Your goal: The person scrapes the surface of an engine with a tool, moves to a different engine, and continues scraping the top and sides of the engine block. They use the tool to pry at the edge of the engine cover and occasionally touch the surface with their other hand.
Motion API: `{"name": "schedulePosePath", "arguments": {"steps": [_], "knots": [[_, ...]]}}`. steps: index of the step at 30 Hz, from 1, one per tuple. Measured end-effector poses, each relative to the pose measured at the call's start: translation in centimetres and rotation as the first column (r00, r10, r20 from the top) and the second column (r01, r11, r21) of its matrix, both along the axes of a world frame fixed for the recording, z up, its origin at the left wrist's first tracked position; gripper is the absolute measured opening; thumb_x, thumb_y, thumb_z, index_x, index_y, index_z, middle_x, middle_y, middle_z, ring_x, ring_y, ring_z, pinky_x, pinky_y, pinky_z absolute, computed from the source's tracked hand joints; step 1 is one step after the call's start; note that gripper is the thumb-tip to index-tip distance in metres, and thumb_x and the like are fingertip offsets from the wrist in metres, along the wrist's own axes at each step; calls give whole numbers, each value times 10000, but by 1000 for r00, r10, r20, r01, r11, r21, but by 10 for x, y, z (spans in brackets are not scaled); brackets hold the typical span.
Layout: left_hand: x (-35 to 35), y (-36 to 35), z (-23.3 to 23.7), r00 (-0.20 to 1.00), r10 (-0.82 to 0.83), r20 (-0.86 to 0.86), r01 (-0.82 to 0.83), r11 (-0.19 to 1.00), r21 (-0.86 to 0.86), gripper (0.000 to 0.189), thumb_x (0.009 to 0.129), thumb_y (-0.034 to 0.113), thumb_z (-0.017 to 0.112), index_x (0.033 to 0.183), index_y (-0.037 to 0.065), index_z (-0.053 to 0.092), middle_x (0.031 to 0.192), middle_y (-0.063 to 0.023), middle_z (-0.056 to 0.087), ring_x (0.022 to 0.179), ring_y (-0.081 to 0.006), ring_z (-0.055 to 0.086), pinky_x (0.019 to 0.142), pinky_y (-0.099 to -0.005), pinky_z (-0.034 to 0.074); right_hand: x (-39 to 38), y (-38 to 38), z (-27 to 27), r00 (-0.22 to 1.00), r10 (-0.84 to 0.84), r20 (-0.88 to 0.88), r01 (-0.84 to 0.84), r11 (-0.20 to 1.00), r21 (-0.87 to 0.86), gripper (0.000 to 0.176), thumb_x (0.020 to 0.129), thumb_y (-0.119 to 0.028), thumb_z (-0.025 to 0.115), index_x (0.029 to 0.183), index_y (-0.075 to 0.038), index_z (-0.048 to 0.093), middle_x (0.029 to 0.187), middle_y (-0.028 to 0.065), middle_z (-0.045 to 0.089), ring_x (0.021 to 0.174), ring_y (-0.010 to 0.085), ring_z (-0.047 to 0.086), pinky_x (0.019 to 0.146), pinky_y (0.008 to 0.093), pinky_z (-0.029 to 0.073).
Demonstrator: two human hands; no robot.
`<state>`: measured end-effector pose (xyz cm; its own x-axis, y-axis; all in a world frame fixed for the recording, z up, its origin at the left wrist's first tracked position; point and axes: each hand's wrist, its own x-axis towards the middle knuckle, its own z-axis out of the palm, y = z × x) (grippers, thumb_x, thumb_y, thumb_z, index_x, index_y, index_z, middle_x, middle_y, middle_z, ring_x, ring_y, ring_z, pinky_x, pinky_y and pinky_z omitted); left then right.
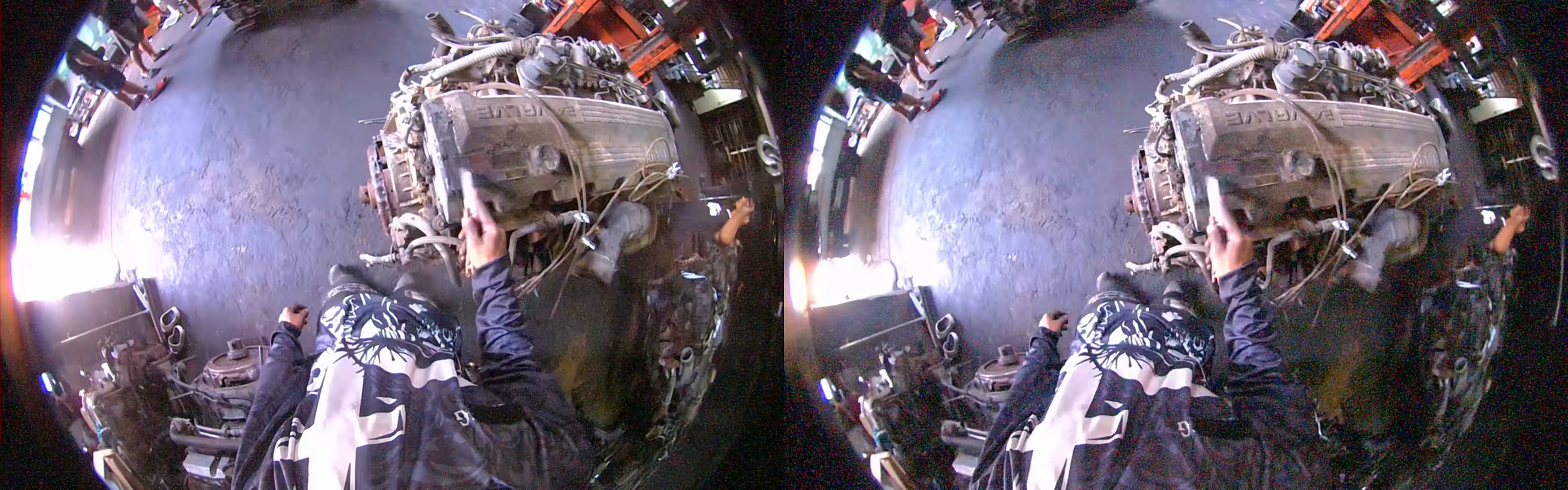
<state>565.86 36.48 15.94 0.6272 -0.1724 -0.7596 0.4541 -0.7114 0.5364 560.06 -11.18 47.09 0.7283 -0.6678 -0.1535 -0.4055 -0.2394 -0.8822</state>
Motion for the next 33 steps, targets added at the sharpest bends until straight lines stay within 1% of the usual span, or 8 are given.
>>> {"name": "schedulePosePath", "arguments": {"steps": [8,11,15,18,22,25,29,33], "knots": [[-19,23,-39,999,50,-11,-51,998,-23,262,863,235,697,1040,48,744,791,-103,741,672,-168,720,657,-320,568,8,1,-16,993,-121,-9,121,992,-26,551,938,-136,602,1470,-210,480,776,119,714,464,172,623,478,357,536],[-12,18,-17,999,-48,-15,48,999,10,257,863,235,702,1035,50,745,790,-97,738,661,-166,711,650,-318,563,9,2,-45,988,153,-7,-143,905,-400,526,939,-154,589,1455,-184,493,874,153,722,546,243,665,517,404,538],[-7,14,-21,992,116,-52,-118,992,-36,248,866,231,701,1026,49,747,801,-90,740,645,-158,698,638,-307,553,24,9,-30,972,-234,-3,232,964,-127,515,928,-196,603,1434,-176,513,815,175,712,678,374,684,629,498,526],[1,8,-10,999,25,-28,-26,1000,-15,243,864,223,699,1026,48,748,813,-88,744,654,-149,701,635,-302,553,26,20,-51,999,-31,-13,22,901,-433,552,910,-215,622,1448,-188,503,840,169,717,673,361,692,619,472,531],[32,17,-2,991,94,-95,-101,993,-69,254,875,221,690,1051,44,736,804,-97,739,644,-153,706,571,-310,547,45,28,-11,940,-340,22,340,940,-24,557,905,-144,584,1454,-190,499,976,168,728,765,358,709,696,438,553],[69,54,-53,993,20,-120,-31,995,-93,244,874,178,690,1017,-18,714,790,-104,719,621,-188,696,497,-328,523,42,25,-77,993,-75,87,110,851,-514,551,1007,-110,503,1507,-319,402,704,36,638,458,98,575,368,241,521],[155,73,-53,975,-28,-219,5,995,-102,242,871,152,689,1043,-18,683,787,-102,708,598,-187,668,485,-324,505,68,69,-19,762,-566,316,526,824,210,463,1014,-93,476,1453,-237,504,710,21,626,511,109,545,441,300,482],[250,111,-46,966,-163,-201,142,984,-111,254,879,173,686,1084,23,685,829,-88,717,635,-181,677,489,-305,492,93,101,-65,857,-496,139,511,782,-357,468,944,-154,596,1406,-214,550,839,136,712,672,230,693,614,373,555]]}}
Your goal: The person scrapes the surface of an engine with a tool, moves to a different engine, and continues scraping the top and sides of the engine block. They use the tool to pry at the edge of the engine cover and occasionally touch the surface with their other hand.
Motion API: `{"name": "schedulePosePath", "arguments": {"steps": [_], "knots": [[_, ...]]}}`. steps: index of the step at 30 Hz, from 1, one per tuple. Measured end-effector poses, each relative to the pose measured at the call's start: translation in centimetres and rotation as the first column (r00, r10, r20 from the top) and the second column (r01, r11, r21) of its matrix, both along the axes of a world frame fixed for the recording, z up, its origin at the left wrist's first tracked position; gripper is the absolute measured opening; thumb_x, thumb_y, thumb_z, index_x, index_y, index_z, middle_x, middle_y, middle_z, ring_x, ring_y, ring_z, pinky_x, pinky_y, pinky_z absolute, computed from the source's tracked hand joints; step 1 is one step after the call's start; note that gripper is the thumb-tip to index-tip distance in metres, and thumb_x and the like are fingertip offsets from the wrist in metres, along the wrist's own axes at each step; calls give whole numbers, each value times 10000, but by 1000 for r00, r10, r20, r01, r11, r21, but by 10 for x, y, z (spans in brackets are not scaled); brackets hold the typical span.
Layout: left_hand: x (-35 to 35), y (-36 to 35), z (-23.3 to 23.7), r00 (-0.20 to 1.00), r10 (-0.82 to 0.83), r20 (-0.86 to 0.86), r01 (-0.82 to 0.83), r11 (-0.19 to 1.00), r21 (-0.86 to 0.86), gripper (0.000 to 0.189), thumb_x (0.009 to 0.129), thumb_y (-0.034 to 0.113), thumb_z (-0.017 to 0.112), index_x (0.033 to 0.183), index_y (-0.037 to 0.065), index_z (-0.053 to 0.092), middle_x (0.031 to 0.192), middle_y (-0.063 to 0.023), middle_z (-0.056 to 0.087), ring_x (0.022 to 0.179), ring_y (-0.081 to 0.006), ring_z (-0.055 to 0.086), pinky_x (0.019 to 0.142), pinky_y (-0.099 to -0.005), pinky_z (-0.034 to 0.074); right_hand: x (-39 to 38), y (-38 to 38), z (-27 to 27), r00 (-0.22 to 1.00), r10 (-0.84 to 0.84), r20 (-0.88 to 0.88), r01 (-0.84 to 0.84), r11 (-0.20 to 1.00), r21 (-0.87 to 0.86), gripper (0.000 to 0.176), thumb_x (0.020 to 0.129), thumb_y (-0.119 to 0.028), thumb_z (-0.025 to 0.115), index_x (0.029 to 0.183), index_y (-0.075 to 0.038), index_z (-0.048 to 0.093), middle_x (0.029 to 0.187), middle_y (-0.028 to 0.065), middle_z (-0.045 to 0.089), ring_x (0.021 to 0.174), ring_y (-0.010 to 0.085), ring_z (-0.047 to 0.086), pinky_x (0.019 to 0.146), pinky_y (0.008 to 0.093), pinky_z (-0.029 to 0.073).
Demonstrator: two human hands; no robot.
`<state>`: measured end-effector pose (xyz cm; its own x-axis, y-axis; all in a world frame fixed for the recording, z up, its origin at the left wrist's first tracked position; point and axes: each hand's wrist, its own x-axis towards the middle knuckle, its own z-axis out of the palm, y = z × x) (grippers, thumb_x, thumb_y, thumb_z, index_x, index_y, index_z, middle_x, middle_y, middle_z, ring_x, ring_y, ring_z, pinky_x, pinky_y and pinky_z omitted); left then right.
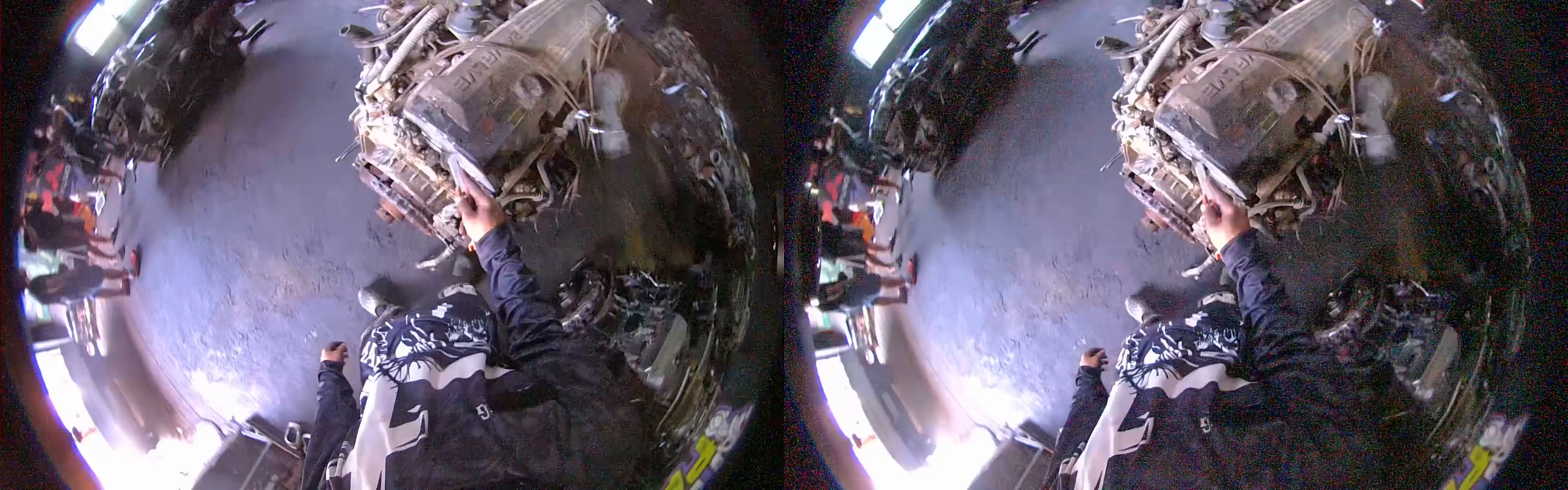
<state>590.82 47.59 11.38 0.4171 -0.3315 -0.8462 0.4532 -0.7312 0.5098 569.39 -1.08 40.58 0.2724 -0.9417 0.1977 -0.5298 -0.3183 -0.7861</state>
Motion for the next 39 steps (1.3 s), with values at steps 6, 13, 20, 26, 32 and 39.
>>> {"name": "schedulePosePath", "arguments": {"steps": [6,13,20,26,32,39], "knots": [[121,16,6,1000,7,23,-8,999,42,249,880,187,667,1085,45,677,853,-93,718,638,-185,677,479,-328,498,17,31,4,943,-330,54,323,941,105,593,982,-137,590,1517,-291,386,740,39,698,463,120,609,391,292,511],[174,-68,24,989,-146,21,146,989,4,273,883,176,674,1129,58,658,881,-89,714,665,-194,683,479,-314,477,23,25,-21,922,-386,26,386,922,-5,672,940,-55,593,1528,-292,371,798,64,702,556,146,662,493,299,568],[227,-232,55,807,-427,407,527,833,-170,229,907,190,661,1050,22,723,874,-88,737,766,-138,682,634,-289,529,31,38,13,865,-360,351,269,921,282,680,922,-13,601,1532,-220,382,995,62,670,693,125,631,638,330,592],[219,-431,189,548,-329,769,768,562,-307,253,927,245,661,1059,35,716,838,-77,743,817,-151,700,751,-316,538,33,40,38,865,-436,249,367,888,278,564,925,-69,600,1467,-162,475,1148,142,691,710,157,661,677,342,545],[207,-598,290,618,-220,755,785,238,-572,170,962,126,641,1066,5,699,914,-43,711,822,-91,632,740,-248,510,57,48,33,805,-594,7,588,798,132,518,948,-134,627,1448,-192,510,881,141,714,702,224,701,660,372,549],[201,-732,382,393,-26,919,903,-176,-391,141,902,55,645,1027,4,687,980,-128,709,928,-239,656,854,-371,507,105,44,39,604,-782,-156,790,562,244,527,942,-168,646,1443,-249,505,1183,202,675,1051,364,675,828,406,547]]}}
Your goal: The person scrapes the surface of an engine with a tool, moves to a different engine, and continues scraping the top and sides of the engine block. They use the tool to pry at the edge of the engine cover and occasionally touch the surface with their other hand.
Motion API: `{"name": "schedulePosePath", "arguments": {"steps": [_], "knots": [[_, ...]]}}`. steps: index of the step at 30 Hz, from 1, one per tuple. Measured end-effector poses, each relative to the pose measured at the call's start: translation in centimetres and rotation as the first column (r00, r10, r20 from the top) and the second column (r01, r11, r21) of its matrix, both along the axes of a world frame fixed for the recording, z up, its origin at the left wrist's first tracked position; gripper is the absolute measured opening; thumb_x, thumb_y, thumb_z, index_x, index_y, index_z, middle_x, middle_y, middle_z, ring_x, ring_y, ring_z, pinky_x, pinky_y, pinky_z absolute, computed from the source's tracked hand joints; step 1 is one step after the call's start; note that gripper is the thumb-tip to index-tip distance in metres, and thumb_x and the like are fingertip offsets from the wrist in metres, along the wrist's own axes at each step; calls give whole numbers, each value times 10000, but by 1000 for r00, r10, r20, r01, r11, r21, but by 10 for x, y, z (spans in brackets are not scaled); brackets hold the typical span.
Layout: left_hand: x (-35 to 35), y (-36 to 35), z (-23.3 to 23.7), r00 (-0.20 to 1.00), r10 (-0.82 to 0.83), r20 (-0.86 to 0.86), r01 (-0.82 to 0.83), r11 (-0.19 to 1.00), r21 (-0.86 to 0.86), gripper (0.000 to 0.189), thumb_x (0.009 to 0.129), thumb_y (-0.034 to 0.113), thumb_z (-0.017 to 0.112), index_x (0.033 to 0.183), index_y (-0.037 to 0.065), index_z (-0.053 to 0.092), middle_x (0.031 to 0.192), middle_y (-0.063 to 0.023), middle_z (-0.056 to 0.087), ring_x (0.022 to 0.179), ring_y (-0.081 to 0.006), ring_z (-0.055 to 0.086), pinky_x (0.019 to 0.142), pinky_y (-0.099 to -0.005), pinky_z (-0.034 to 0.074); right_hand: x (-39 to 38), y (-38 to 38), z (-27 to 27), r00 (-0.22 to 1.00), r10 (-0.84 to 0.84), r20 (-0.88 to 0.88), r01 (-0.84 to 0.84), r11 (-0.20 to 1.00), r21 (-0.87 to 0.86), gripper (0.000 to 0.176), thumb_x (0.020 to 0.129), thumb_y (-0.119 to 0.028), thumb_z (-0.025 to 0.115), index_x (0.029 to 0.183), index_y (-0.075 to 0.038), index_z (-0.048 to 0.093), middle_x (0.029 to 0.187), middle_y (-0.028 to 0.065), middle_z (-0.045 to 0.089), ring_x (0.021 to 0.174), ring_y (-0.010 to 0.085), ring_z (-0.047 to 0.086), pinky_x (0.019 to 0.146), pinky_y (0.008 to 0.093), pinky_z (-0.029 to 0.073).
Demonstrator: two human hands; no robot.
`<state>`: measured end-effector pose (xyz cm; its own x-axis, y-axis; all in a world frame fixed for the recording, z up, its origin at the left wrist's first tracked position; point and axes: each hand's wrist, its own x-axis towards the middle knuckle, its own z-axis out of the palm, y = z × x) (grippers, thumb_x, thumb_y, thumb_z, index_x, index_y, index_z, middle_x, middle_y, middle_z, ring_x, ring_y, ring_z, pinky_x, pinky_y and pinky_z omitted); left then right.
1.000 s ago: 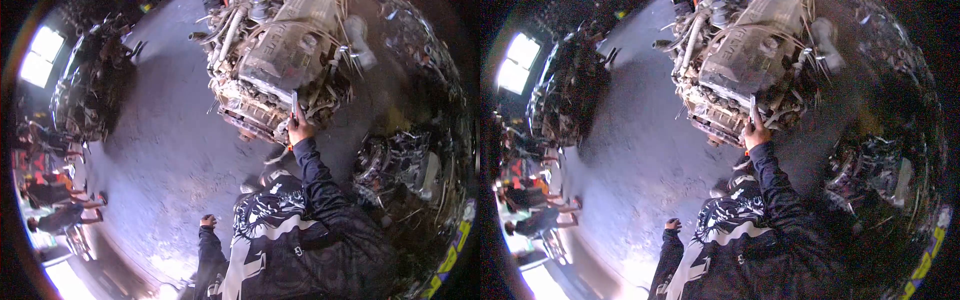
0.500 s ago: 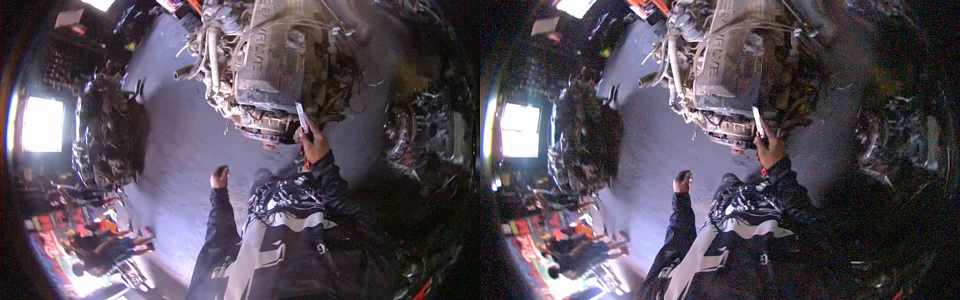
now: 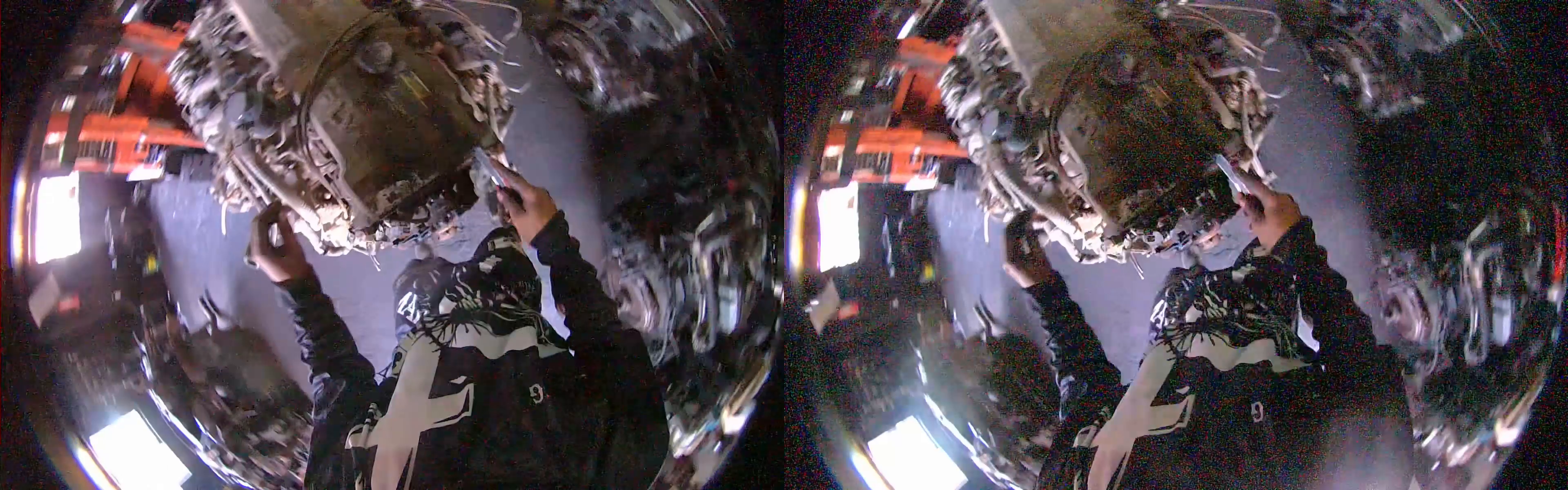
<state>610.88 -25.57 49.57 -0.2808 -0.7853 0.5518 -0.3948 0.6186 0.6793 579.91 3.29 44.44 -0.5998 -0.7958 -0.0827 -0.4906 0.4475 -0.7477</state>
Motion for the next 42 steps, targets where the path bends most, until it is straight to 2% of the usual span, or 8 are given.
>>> {"name": "schedulePosePath", "arguments": {"steps": [5,12,16,17,22,34,37,42], "knots": [[50,-75,18,897,11,442,138,943,-304,312,866,221,730,1101,25,669,1114,-193,652,1050,-386,606,961,-464,455,26,-10,10,989,-136,-62,121,972,-199,488,944,-176,648,1416,-244,542,1196,200,671,1043,356,680,844,396,548],[80,-79,-17,684,-88,724,33,995,90,648,781,388,799,1321,101,586,1191,-227,625,1110,-392,584,907,-501,503,59,-19,12,971,-131,-199,122,991,-56,477,903,-123,650,1364,-236,601,833,173,685,704,322,682,668,400,535],[101,-101,-46,766,-156,623,101,987,123,582,800,442,774,1245,91,647,1193,-173,650,1086,-354,605,869,-483,521,77,-30,23,951,-248,-185,224,964,-140,431,891,-142,656,1317,-210,637,820,155,695,698,327,683,675,389,543],[108,-109,-53,777,-169,606,109,985,135,555,808,441,768,1224,91,663,1192,-160,654,1077,-349,610,862,-479,525,80,-28,16,981,-155,-116,144,985,-96,428,914,-256,647,1340,-276,605,1149,147,694,953,378,693,825,436,580],[111,-103,-47,763,-63,644,26,997,67,323,865,382,724,1002,90,733,1140,-115,684,944,-326,660,783,-430,537,80,-29,18,905,-387,-177,375,922,-98,463,894,-213,647,1350,-279,602,1037,181,714,847,383,702,795,437,578],[99,-91,-42,883,101,459,-85,995,-53,198,883,235,691,905,42,728,832,-137,728,722,-286,712,643,-384,551,99,-36,16,977,-165,-137,176,982,71,387,921,-172,646,1308,-192,641,926,195,718,777,254,721,736,337,555],[102,-92,-46,887,105,449,-71,993,-92,195,891,231,684,898,41,729,830,-134,728,722,-289,710,649,-381,553,76,-40,11,889,-452,-74,434,882,-182,371,907,-220,594,1269,-264,663,919,174,717,846,382,698,802,436,560],[102,-93,-46,888,88,452,-74,996,-49,180,898,236,680,897,65,733,823,-124,726,715,-293,703,642,-389,547,108,-47,22,975,-183,-124,177,982,-61,338,921,-259,592,1251,-264,667,958,171,722,865,381,699,794,452,564]]}}
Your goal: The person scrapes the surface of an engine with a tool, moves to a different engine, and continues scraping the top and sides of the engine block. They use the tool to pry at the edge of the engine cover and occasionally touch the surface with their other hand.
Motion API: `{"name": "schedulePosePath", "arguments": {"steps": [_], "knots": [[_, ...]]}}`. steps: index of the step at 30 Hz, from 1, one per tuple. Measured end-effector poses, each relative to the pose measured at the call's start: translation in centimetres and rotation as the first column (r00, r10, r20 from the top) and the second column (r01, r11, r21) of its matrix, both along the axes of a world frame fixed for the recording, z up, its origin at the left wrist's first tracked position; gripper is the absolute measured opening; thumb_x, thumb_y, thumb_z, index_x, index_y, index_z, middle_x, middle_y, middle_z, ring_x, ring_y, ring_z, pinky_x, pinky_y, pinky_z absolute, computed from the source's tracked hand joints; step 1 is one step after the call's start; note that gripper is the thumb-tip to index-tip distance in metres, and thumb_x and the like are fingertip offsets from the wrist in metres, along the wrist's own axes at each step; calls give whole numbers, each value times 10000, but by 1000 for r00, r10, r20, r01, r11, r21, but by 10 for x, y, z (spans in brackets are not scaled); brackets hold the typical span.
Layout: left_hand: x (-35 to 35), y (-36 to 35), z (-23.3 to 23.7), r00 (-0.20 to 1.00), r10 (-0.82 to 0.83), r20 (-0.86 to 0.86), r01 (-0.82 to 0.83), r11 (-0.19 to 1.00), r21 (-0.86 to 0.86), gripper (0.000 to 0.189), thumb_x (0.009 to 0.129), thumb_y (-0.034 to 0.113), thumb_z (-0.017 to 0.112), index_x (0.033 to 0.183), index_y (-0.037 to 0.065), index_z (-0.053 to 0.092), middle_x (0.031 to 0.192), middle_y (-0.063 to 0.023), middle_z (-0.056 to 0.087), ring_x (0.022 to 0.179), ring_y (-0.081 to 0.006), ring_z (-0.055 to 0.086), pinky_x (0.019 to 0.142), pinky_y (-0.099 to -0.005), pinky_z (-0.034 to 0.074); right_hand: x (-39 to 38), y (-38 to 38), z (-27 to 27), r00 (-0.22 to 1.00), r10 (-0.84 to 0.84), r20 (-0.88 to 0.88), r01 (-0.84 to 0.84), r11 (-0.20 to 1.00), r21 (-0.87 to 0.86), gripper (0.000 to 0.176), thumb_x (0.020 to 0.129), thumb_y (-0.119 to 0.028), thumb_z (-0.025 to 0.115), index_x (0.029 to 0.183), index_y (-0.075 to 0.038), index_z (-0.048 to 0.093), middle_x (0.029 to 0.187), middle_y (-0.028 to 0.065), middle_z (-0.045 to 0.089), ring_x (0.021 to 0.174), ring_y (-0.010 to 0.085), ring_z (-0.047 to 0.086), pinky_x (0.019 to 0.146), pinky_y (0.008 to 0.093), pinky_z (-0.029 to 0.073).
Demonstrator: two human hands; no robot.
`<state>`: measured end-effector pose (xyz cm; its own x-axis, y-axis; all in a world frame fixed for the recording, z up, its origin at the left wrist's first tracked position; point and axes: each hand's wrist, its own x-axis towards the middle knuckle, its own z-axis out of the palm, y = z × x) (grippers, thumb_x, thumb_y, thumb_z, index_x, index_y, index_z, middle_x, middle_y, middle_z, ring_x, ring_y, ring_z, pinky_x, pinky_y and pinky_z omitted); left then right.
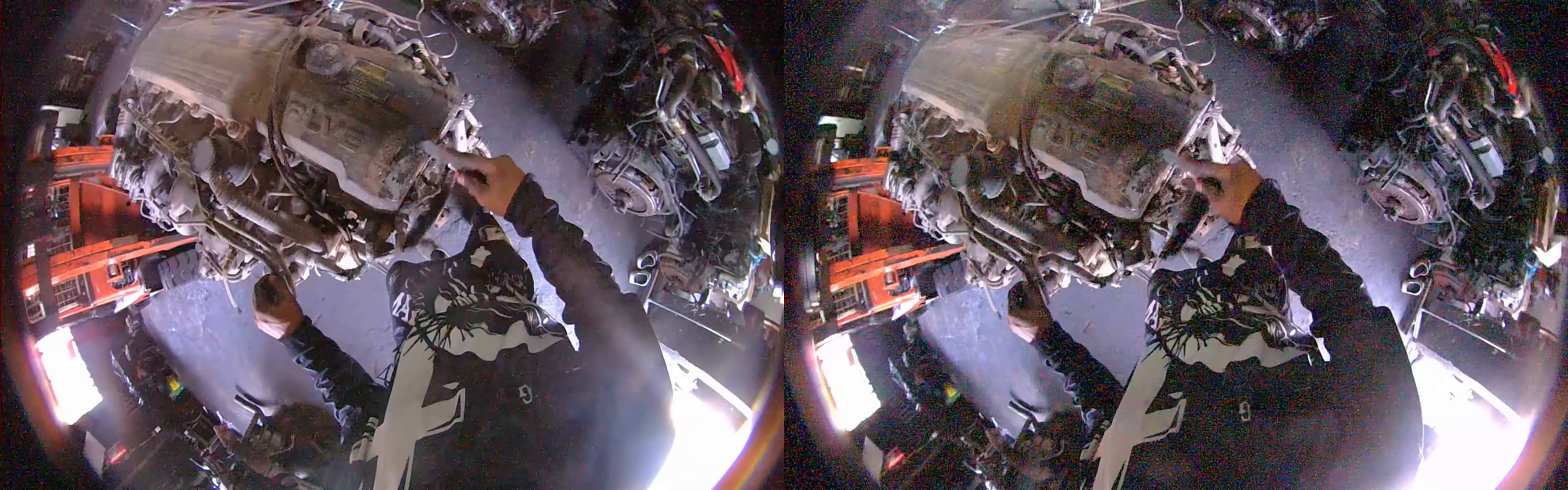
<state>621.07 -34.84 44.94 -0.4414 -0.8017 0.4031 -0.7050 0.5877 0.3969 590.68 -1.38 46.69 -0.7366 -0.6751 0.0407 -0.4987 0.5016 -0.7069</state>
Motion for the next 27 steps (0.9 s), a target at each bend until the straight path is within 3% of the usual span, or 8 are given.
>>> {"name": "schedulePosePath", "arguments": {"steps": [3,7,11,14,15,24,26,27], "knots": [[2,2,-1,1000,6,-4,-6,1000,-1,173,897,242,683,894,77,733,821,-117,725,712,-297,698,634,-397,541,-28,6,-24,962,-266,-67,263,964,-44,363,940,-276,569,1295,-318,632,996,184,714,883,392,691,802,472,559],[-3,5,7,1000,9,2,-9,1000,1,186,903,260,679,883,83,729,820,-117,723,704,-303,694,613,-407,532,12,-6,4,993,-2,-120,-2,999,-35,459,903,-114,616,1350,-220,608,1013,189,714,852,323,721,763,378,559],[7,6,-4,995,5,102,-1,999,-46,194,904,266,671,879,84,732,818,-121,722,698,-308,695,603,-409,529,-7,8,7,965,-250,-76,249,968,-33,462,892,-132,660,1344,-215,611,974,228,694,894,365,702,761,370,559],[6,16,1,998,-10,58,13,999,-43,209,903,283,669,878,87,737,809,-123,722,700,-310,699,607,-403,533,7,17,10,999,-31,-26,36,980,196,441,902,-149,649,1338,-203,615,952,222,694,865,351,710,726,378,559],[6,20,3,999,-5,35,5,1000,-25,227,905,302,668,876,88,738,802,-123,721,697,-309,699,605,-401,532,18,18,-6,999,1,-41,-3,999,-38,429,905,-164,654,1331,-197,620,953,228,690,866,345,711,709,394,558],[0,2,1,998,-15,-53,17,999,34,265,902,353,674,864,98,737,777,-120,714,672,-307,682,602,-405,519,25,-17,10,1000,13,8,-12,995,-99,480,904,-160,631,1368,-271,578,1005,184,709,882,384,694,794,440,577],[2,4,-1,998,-8,-55,9,1000,30,263,902,352,676,860,99,736,771,-117,711,670,-307,680,604,-408,518,13,-23,2,979,-189,-76,169,961,-217,499,897,-140,628,1373,-279,573,1022,180,707,866,401,689,790,439,576],[3,4,-2,999,-4,-47,6,999,47,262,901,354,677,859,102,735,768,-113,710,671,-308,677,604,-411,516,14,-21,1,977,-208,-47,209,978,21,467,886,-156,642,1341,-253,605,997,179,713,871,402,688,794,453,573]]}}
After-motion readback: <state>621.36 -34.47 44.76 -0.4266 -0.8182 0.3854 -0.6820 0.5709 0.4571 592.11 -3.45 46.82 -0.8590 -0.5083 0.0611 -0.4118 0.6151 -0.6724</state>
